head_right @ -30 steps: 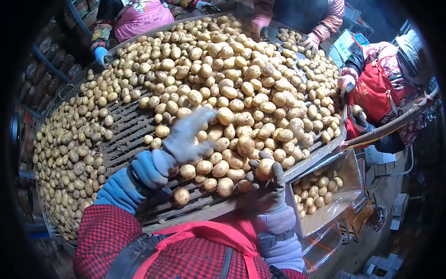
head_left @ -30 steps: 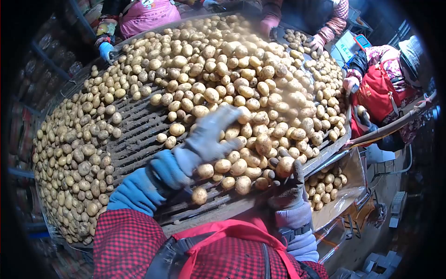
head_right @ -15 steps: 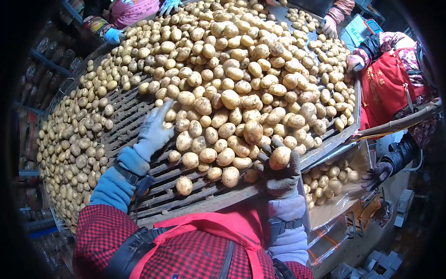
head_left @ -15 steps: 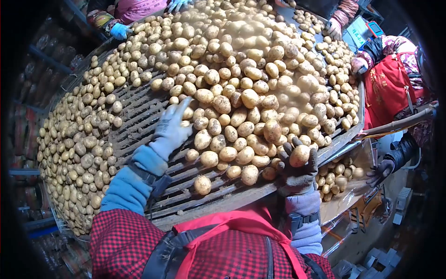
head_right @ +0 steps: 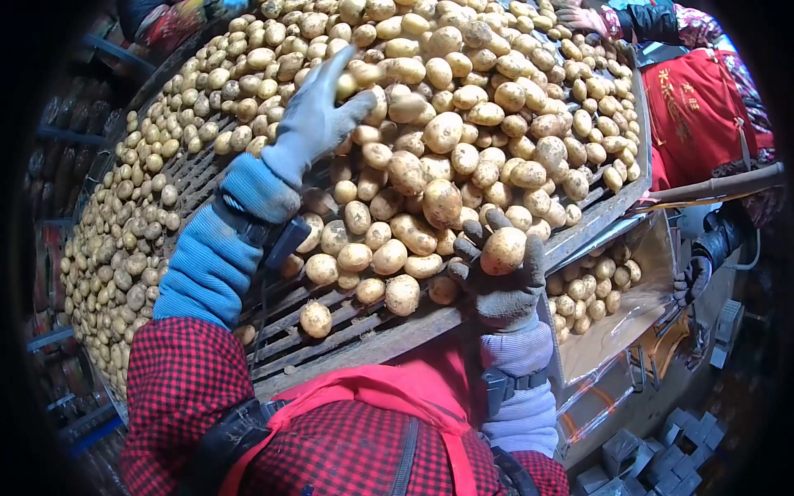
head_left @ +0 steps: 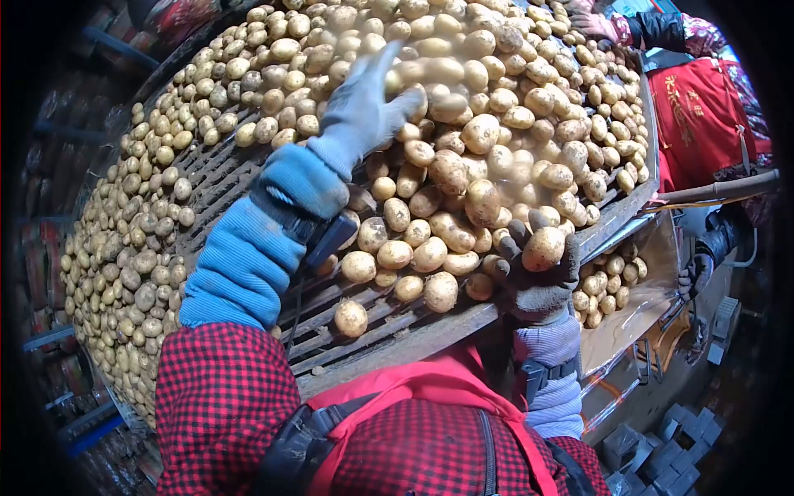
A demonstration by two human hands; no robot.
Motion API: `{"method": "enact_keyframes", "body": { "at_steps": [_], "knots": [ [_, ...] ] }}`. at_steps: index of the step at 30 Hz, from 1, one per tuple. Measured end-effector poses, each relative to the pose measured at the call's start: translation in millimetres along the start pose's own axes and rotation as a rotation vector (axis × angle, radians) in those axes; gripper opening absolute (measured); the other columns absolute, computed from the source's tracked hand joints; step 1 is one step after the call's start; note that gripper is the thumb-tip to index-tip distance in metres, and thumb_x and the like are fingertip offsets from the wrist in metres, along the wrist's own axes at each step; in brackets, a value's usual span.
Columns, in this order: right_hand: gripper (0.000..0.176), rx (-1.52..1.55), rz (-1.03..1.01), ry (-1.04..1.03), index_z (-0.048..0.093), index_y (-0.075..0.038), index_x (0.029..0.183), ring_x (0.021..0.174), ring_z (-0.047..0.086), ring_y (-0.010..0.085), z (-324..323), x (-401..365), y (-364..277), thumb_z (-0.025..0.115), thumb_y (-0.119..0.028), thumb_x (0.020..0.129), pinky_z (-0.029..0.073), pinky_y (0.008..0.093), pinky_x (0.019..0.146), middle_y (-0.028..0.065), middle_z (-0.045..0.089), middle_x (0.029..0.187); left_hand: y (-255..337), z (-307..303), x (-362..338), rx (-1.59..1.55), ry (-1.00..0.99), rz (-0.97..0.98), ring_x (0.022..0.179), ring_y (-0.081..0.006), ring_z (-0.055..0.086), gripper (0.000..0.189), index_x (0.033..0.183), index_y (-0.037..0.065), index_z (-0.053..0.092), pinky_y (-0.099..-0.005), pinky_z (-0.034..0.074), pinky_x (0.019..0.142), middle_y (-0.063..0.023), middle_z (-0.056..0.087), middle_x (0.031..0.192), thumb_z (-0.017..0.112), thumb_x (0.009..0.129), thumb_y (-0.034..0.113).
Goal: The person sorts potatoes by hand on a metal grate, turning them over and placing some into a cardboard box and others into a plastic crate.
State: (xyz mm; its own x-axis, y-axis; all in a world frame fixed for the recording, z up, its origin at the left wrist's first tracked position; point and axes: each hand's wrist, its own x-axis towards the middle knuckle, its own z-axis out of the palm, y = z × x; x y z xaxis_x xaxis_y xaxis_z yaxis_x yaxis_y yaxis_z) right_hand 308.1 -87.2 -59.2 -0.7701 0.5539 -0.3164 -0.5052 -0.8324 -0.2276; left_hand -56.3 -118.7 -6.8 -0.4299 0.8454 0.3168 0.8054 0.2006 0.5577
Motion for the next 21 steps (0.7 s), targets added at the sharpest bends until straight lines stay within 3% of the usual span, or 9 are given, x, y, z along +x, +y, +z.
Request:
{"method": "enact_keyframes", "body": {
  "at_steps": [1, 5, 9, 11, 15, 17, 18, 21],
  "knots": [
    [0.076, -0.015, -0.019, -0.015, 0.045, -0.009, 0.154, 0.118, 0.065, 0.0388, -1.9, 0.8, 0.8, 0.054, -0.063, 0.101, 0.056, 0.0602, 0.095, 0.0196, 0.061, 0.141, 6.4, -1.3, 9.1, -0.053, 0.015, 0.153, 0.139, -0.0403, 0.051, 0.082, 0.158, 0.010, 0.042, -0.0458, 0.043, 0.116, -0.0242, 0.051, 0.151, 0.076, 0.092, 0.047],
    [0.075, -0.104, -0.057, 0.027, 0.043, -0.013, 0.157, 0.120, 0.064, 0.0377, -1.1, -1.7, -0.3, 0.054, -0.062, 0.101, 0.056, 0.0606, 0.094, 0.0184, 0.061, 0.141, 24.9, -26.8, -5.4, -0.047, 0.004, 0.279, 0.150, -0.0388, 0.039, 0.087, 0.160, 0.014, 0.041, -0.0466, 0.033, 0.124, -0.0243, 0.043, 0.159, 0.079, 0.089, 0.048],
    [0.074, -0.066, -0.032, -0.022, 0.043, -0.016, 0.157, 0.119, 0.064, 0.0377, -1.8, -0.9, -0.9, 0.055, -0.062, 0.100, 0.053, 0.0626, 0.095, 0.0167, 0.061, 0.141, 10.1, -84.9, -86.0, 0.042, -0.168, -0.008, 0.152, -0.0411, 0.036, 0.096, 0.161, 0.014, 0.040, -0.0487, 0.028, 0.126, -0.0258, 0.040, 0.161, 0.077, 0.084, 0.059],
    [0.075, -0.019, -0.016, -0.037, 0.044, -0.016, 0.157, 0.120, 0.064, 0.0376, -2.2, -1.3, -2.7, 0.056, -0.062, 0.099, 0.054, 0.0621, 0.094, 0.0163, 0.061, 0.142, -5.0, -100.5, -140.0, 0.159, -0.210, 0.024, 0.148, -0.0447, 0.040, 0.092, 0.158, 0.015, 0.043, -0.0517, 0.034, 0.122, -0.0262, 0.041, 0.160, 0.079, 0.083, 0.053],
    [0.076, -0.032, -0.002, -0.045, 0.043, -0.020, 0.158, 0.119, 0.065, 0.0378, -5.4, 4.9, -2.9, 0.053, -0.066, 0.099, 0.056, 0.0602, 0.091, 0.0150, 0.063, 0.140, 20.3, -113.5, -227.3, 0.153, -0.409, 0.252, 0.146, -0.0458, 0.042, 0.084, 0.151, 0.014, 0.053, -0.0585, 0.034, 0.118, -0.0244, 0.044, 0.159, 0.078, 0.083, 0.057],
    [0.076, -0.006, 0.024, -0.095, 0.041, -0.020, 0.159, 0.118, 0.066, 0.0380, -3.9, 5.9, -3.0, 0.052, -0.066, 0.099, 0.057, 0.0591, 0.090, 0.0157, 0.064, 0.138, 34.2, -95.5, -263.7, 0.227, -0.482, 0.406, 0.145, -0.0433, 0.043, 0.069, 0.142, 0.020, 0.062, -0.0620, 0.033, 0.116, -0.0220, 0.047, 0.156, 0.079, 0.081, 0.050],
    [0.076, -0.006, 0.028, -0.102, 0.041, -0.020, 0.159, 0.118, 0.066, 0.0380, -3.8, 6.0, -1.6, 0.052, -0.066, 0.099, 0.057, 0.0591, 0.090, 0.0157, 0.064, 0.138, 31.4, -79.1, -279.5, 0.266, -0.470, 0.455, 0.146, -0.0410, 0.043, 0.055, 0.132, 0.027, 0.068, -0.0638, 0.032, 0.116, -0.0157, 0.050, 0.154, 0.078, 0.080, 0.041],
    [0.075, -0.025, 0.006, -0.081, 0.041, -0.019, 0.158, 0.119, 0.066, 0.0385, -2.5, 4.5, -3.5, 0.053, -0.064, 0.101, 0.057, 0.0598, 0.091, 0.0162, 0.064, 0.138, 7.5, -57.3, -269.4, 0.289, -0.401, 0.603, 0.148, -0.0398, 0.041, 0.048, 0.128, 0.030, 0.069, -0.0655, 0.031, 0.116, -0.0106, 0.052, 0.153, 0.075, 0.082, 0.039]
  ]
}}
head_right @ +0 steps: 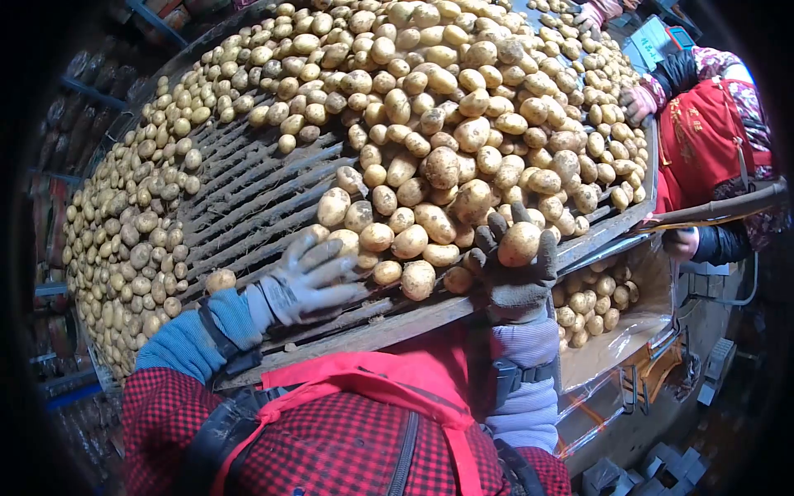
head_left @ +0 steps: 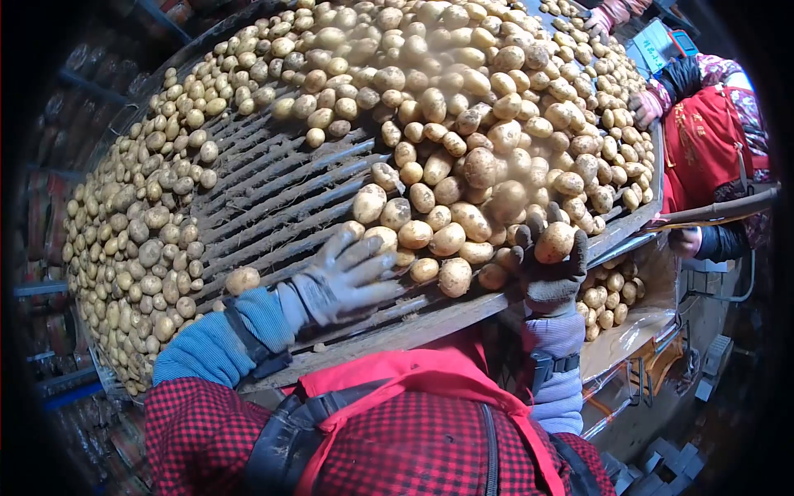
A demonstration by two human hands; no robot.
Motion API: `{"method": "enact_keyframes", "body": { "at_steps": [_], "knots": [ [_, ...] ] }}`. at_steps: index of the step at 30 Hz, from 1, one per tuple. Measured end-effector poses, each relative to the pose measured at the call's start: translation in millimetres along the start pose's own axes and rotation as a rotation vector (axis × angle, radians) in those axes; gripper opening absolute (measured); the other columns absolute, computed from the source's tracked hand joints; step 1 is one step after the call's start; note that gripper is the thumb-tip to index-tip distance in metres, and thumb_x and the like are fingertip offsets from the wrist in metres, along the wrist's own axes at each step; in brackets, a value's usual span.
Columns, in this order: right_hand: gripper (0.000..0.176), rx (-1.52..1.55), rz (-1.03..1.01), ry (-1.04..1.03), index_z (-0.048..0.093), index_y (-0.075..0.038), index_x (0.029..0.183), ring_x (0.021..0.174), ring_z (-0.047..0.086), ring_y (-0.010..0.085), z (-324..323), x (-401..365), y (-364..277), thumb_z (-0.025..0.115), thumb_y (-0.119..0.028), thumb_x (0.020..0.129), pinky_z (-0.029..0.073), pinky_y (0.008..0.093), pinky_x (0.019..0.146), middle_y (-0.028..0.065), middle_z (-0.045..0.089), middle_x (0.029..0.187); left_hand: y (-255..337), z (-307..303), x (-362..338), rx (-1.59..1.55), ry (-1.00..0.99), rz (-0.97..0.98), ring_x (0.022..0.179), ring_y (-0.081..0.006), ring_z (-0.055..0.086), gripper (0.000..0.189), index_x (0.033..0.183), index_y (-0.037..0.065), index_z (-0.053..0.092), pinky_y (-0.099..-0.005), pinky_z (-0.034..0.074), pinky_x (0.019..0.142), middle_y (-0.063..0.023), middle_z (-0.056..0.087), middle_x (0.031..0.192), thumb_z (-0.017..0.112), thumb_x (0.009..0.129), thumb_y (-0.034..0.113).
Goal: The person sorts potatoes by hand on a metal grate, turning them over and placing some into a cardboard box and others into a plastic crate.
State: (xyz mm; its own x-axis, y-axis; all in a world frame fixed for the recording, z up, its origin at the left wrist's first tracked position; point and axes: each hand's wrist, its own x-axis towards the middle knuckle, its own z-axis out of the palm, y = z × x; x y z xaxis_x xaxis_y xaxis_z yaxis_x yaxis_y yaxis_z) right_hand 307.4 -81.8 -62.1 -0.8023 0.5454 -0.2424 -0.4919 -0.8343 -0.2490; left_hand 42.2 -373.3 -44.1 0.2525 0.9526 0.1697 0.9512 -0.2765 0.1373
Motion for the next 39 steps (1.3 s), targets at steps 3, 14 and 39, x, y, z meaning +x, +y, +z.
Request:
{"method": "enact_keyframes", "body": {
  "at_steps": [3, 14, 39],
  "knots": [
    [0.067, -0.057, -0.026, 0.001, 0.046, -0.017, 0.156, 0.121, 0.064, 0.0345, 0.2, -3.8, 1.2, 0.054, -0.054, 0.101, 0.054, 0.0518, 0.100, 0.0109, 0.063, 0.141, -54.6, -2.0, 5.3, 0.129, -0.058, 0.011, 0.148, -0.0383, 0.040, 0.047, 0.127, 0.037, 0.067, -0.0720, 0.034, 0.113, -0.0081, 0.049, 0.156, 0.070, 0.081, 0.028],
    [0.072, -0.061, -0.016, 0.038, 0.043, -0.023, 0.159, 0.113, 0.065, 0.0308, 7.0, -4.3, 2.6, 0.055, -0.063, 0.100, 0.056, 0.0521, 0.093, 0.0110, 0.065, 0.134, -134.8, -9.2, 107.8, 0.324, 0.207, -0.237, 0.146, -0.0376, 0.040, 0.049, 0.142, 0.022, 0.060, -0.0591, 0.027, 0.119, -0.0178, 0.047, 0.155, 0.066, 0.095, 0.036],
    [0.055, -0.208, -0.262, 0.018, 0.057, -0.005, 0.142, 0.079, 0.070, 0.0162, -10.1, -99.9, -3.4, 0.056, -0.045, 0.106, 0.056, 0.0241, 0.059, 0.0136, 0.072, 0.114, -23.3, 25.1, 81.8, -0.208, -0.112, -0.171, 0.095, -0.0388, 0.064, 0.044, 0.126, 0.010, 0.069, -0.0485, 0.053, 0.083, -0.0160, 0.064, 0.105, 0.071, 0.083, 0.022]
  ]
}}
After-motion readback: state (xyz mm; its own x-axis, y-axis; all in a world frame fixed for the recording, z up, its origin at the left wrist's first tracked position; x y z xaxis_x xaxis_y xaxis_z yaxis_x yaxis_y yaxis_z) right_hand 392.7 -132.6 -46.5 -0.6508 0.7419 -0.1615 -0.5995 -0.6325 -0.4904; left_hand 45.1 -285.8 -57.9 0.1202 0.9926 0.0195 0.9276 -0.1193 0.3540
